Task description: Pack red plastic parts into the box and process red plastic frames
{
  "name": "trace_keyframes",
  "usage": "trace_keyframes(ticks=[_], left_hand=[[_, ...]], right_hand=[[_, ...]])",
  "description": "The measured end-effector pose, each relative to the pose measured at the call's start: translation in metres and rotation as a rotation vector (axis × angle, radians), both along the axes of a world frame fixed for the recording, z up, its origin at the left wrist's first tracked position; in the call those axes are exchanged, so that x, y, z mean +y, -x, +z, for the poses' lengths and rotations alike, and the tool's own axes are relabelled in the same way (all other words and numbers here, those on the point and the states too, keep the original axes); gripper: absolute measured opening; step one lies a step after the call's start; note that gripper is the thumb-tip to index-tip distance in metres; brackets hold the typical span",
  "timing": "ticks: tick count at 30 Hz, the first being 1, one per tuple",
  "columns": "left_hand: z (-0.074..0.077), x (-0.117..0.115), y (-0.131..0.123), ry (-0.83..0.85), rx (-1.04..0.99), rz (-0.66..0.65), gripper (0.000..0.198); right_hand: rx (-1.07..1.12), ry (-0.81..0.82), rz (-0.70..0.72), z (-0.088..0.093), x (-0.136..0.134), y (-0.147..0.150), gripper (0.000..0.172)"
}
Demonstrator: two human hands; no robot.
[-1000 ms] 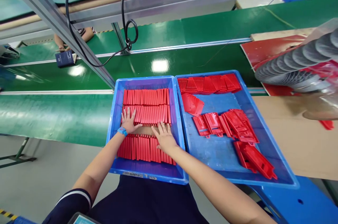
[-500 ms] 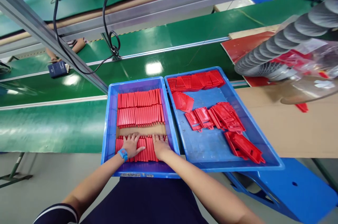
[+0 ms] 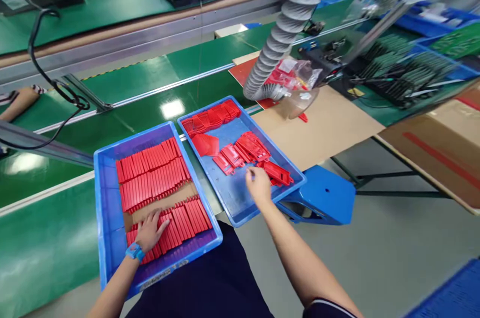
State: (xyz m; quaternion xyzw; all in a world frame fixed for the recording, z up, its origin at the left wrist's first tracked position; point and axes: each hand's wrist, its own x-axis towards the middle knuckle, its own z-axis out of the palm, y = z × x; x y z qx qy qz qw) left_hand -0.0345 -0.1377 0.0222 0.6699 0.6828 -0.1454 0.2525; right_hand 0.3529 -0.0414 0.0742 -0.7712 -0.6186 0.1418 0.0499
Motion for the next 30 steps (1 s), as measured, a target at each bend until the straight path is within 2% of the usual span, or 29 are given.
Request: trace_keyframes(ticks=[2,4,7,10,14,18,21,24,25,28,30], left_hand=[[0.0,0.001,0.0,0.003,-0.004,0.001,0.06],[0.002,0.002,0.0,0.006,-0.008,0.008,0.058],[0.004,0.003,0.0,0.014,-0.023,0.022,0.057],[0.004,0.003,0.001,0.013,-0.047,0.032,0.058],[0.002,0.001,0.003,-0.011,-0.091,0.06,0.061],[0.007,0.0,0.005,-0.065,-0.146,0.127,0.062],[0.022,0.004,-0.002,-0.141,-0.208,0.194,0.059],[0.049,0.011,-0.026,-0.222,-0.364,0.236,0.061],[0.059,0.014,-0.039,-0.25,-0.48,0.261,0.066],[0.085,0.022,-0.079,-0.29,-1.106,0.435,0.091],[0.094,0.024,-0.097,-0.243,-1.308,0.564,0.096]], right_hand=[[-0.104,0.031,-0.158,-0.011,0.005,-0.043,0.03],[-0.168,0.1,-0.229,-0.021,0.005,-0.074,0.029],[-0.191,0.22,-0.189,-0.033,0.002,-0.098,0.028],[-0.188,0.275,-0.124,-0.039,0.001,-0.104,0.027],[-0.151,0.27,-0.11,-0.033,0.003,-0.108,0.025],[-0.046,0.234,-0.127,-0.007,0.001,-0.109,0.014],[0.117,0.155,-0.065,0.019,-0.005,-0.082,0.01],[0.33,0.053,0.105,0.046,-0.022,-0.016,0.017],[0.391,0.027,0.166,0.054,-0.03,0.014,0.018],[0.512,-0.012,0.359,0.073,-0.054,0.1,0.015],[0.547,-0.016,0.472,0.078,-0.06,0.133,0.012]])
